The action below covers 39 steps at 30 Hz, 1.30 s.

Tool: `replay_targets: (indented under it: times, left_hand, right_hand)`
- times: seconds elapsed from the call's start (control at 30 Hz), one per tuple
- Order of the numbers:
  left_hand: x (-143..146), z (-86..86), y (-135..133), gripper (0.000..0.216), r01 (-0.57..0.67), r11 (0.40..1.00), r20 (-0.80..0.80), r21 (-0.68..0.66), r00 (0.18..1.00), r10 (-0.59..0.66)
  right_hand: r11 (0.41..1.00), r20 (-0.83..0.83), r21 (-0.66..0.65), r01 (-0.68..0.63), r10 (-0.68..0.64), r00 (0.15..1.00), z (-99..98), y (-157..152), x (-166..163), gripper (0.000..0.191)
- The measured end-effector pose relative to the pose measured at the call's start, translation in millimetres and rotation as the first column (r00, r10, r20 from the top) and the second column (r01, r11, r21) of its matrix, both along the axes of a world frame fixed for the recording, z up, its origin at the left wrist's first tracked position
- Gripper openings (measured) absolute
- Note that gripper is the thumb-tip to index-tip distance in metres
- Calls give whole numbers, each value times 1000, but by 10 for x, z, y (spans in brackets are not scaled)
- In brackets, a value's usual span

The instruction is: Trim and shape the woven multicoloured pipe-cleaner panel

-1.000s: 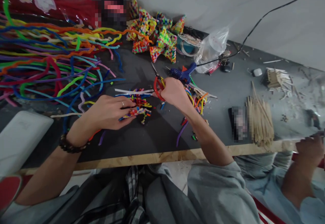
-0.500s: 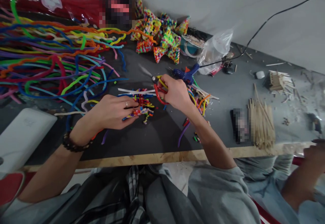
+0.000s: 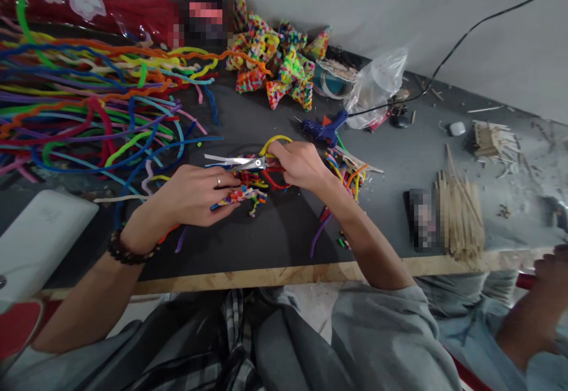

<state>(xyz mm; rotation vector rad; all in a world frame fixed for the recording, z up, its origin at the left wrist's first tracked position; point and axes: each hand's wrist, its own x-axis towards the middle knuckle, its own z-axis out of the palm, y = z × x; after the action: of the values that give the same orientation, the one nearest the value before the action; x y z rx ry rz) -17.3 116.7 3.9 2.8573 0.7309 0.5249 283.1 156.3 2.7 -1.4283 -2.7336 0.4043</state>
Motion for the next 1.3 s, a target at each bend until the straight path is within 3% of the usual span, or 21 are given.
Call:
replay_targets:
  times: [0.13,0.33,0.47,0.9,1.13,1.3]
  left_hand:
    - [-10,-3,14,30,3,999,35,35,999,-4]
    - [-9,4,18,28,31,998,55,48,998,-33]
    - [-5,10,11,29,40,997,63,61,997,-44]
    - [19,-40,47,38,103,994,31,-23,994,-102]
    - [11,-26,35,38,71,997,47,-25,996,-69]
    - [4,-25,30,30,68,997,69,-36,995,-66]
  right_hand:
    - [996,-74,38,-80,83,994,-132,42,14,37]
    - [986,-153,149,-70,93,984,-338,82,23,36]
    - [990,-193,136,-23,49,980,-351,89,-6,32]
    - [997,-127,76,4,5,992,-147,223,-231,37]
    - [989,-320,14,149,-136,937,86,351,-280,29]
    - [990,-371,-132,-56,3,929,277,309,-186,31]
